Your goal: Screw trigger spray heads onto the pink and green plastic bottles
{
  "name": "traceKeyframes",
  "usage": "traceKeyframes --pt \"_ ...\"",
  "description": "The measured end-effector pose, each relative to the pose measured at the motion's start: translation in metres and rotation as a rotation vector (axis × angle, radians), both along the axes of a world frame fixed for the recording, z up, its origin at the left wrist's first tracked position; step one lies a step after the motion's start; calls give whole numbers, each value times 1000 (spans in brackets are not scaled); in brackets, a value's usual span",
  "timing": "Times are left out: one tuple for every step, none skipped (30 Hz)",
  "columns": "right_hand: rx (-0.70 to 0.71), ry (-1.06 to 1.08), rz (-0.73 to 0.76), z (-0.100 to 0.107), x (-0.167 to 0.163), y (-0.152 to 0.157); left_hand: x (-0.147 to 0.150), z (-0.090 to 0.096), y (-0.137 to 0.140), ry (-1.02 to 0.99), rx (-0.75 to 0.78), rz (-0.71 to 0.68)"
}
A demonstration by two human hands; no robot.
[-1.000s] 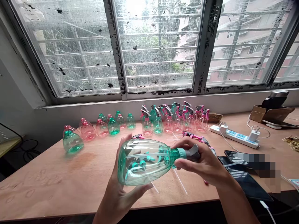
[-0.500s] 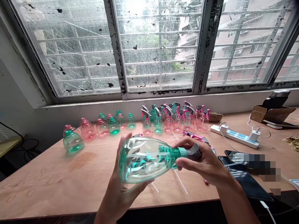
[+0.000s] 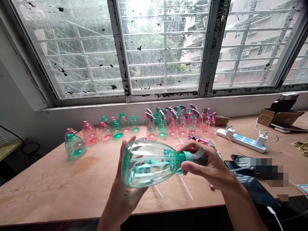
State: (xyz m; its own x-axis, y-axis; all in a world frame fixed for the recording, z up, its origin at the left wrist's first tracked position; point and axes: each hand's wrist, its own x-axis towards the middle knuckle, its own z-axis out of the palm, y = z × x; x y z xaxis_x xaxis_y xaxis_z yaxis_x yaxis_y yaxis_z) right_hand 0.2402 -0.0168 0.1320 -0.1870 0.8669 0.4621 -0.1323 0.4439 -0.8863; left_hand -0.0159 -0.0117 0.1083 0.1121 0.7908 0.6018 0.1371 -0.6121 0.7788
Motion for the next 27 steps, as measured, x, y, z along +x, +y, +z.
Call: traceKeyframes --pt "-3 6 4 0 0 0 0 -1 1 -3 22 7" --pt "-5 10 7 0 -1 0 0 -2 1 -8 35 10" --pt "-5 12 4 0 -1 0 0 -2 1 -12 34 9" --pt "-2 6 0 1 -2 0 0 -2 0 -18 22 3" --pt "4 -5 -8 2 -2 0 0 -2 -1 -26 5 -10" --pt "12 -17 -16 2 -2 0 0 0 -2 -37 -13 -31" --pt "21 -27 -23 3 -2 0 0 1 -3 -49 -28 -51" --pt "25 -33 -27 4 -2 0 0 3 -4 -61 -40 -65" --pt "24 -34 -28 4 -1 0 0 4 -5 -70 -45 -73" --pt "20 -29 -25 4 -1 0 1 5 -5 -74 -41 -72" --pt "14 -19 -17 3 -1 0 1 6 -6 -73 -28 -65" --pt "9 -5 -5 2 -1 0 1 5 -5 -71 -7 -58" --pt "6 8 8 1 -1 1 1 5 -5 -66 19 -57" --pt "4 19 20 0 -1 1 1 4 -4 -62 44 -57" --pt "4 27 30 0 -2 1 1 3 -3 -61 62 -62" --pt "3 28 34 0 -2 1 1 2 -2 -62 70 -71" --pt "2 22 32 0 -2 1 1 1 -2 -65 66 -78" --pt "2 11 25 1 -2 1 0 1 -1 -67 52 -80" --pt "4 -1 14 1 -2 0 0 0 -2 -71 30 -85" --pt "11 -13 2 2 -3 0 0 1 -2 -77 4 -93" --pt "15 -27 -12 3 -3 0 0 1 -2 -81 -24 -104" --pt "20 -38 -25 3 -3 0 0 2 -3 -81 -46 -111" --pt "21 -45 -37 4 -3 0 -1 2 -3 -75 -56 -112" --pt "19 -47 -45 3 -4 1 -1 2 -4 -62 -55 -104" --pt "15 -42 -50 3 -4 1 -1 2 -4 -43 -43 -86" --pt "10 -33 -51 2 -4 1 -1 1 -4 -21 -23 -65" --pt "6 -22 -50 1 -5 2 -1 0 -3 -1 -2 -47"
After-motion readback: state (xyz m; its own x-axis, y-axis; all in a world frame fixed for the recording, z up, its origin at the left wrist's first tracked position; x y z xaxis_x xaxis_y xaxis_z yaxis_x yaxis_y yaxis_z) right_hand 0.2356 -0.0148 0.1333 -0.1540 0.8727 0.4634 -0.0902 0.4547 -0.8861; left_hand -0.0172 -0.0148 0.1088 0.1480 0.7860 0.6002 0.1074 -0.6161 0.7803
